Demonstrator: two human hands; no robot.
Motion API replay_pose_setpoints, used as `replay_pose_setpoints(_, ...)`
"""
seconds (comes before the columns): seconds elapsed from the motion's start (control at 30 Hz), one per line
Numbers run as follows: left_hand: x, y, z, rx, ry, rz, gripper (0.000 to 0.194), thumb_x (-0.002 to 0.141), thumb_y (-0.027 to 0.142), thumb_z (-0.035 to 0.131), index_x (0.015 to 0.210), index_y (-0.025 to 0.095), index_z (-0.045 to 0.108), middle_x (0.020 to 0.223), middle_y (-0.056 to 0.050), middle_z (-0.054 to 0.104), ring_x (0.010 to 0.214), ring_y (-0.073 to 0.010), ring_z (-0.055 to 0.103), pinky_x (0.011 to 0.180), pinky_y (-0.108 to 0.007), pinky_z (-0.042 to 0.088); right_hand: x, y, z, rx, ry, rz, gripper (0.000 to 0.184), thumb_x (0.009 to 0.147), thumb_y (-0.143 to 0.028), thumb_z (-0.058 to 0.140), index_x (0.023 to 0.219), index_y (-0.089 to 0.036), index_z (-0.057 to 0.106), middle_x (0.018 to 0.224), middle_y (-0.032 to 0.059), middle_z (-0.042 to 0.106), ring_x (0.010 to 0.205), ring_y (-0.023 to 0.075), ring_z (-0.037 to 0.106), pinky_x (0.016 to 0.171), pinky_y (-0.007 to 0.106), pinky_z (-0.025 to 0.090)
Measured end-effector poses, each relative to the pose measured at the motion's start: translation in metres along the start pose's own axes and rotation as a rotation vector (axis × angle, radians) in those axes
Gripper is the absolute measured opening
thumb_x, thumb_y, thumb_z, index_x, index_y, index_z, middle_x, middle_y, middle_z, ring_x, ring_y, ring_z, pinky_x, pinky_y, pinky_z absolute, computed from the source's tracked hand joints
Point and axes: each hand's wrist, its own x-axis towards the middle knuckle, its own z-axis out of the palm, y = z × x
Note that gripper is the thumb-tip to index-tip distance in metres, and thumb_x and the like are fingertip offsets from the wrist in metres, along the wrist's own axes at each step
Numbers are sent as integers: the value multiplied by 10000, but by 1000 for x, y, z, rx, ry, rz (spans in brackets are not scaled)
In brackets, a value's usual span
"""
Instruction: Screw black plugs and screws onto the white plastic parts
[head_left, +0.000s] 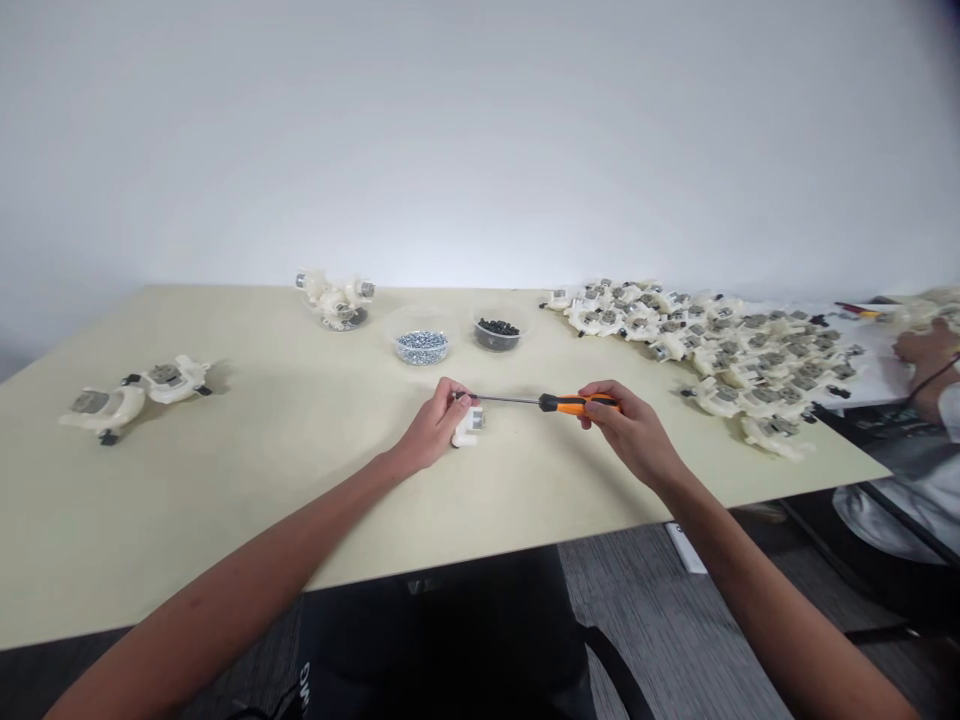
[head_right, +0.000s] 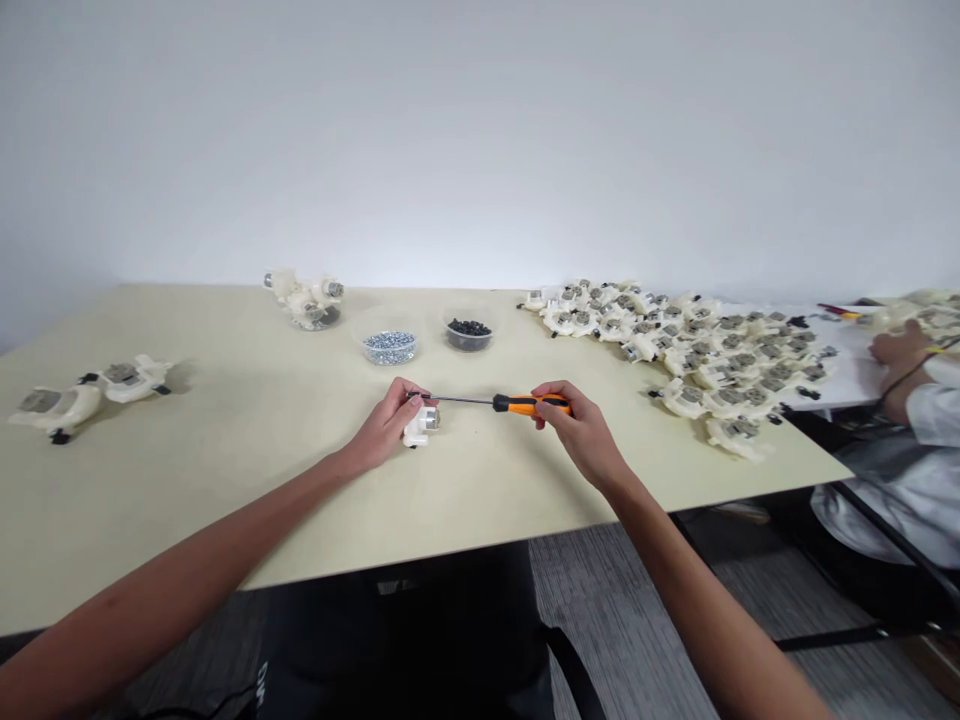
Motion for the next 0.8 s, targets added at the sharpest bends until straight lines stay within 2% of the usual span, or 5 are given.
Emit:
replay_pose_setpoints(0.13,1,4,0,83,67,52,274,898,455,484,982,205,557,943,-41,602,806,-156,547,671,-276,417,-3,13,0,100,-3,6,224,805,-368,629,961,-212,590,807,26,577,711,164,541,662,319,419)
replay_pose_setpoints(0.23,2,6,-1,105,153,78,231,872,424,532,934,208,588,980,-43,605,872,-176,552,753,-294,423,-7,19,1,30,31,-15,238,812,-377,625,991,-226,584,769,16,568,708,173,528,646,318,416)
replay_pose_setpoints(0.33,4,6,-3,114,211,91,211,843,408,573,869,204,619,999,-48,585,892,-186,541,806,-306,416,-11,18,2,-36,68,-84,241,802,-366,649,997,-242,584,871,27,584,756,179,533,684,325,425)
replay_pose_setpoints(0.53,9,3,-7,148,224,44,215,845,404,566,826,204,640,890,-30,581,809,-164,514,776,-286,389,-13,8,5,-15,41,-218,135,799,-278,668,900,-243,586,1047,30,544,946,179,526,801,300,404)
replay_pose_setpoints(0.8,17,1,-24,88,241,-25,340,847,497,531,768,181,629,779,-26,619,731,-155,520,674,-265,378,-8,9,9,8,88,-213,141,779,-281,672,869,-233,575,1066,38,550,934,181,531,795,298,410)
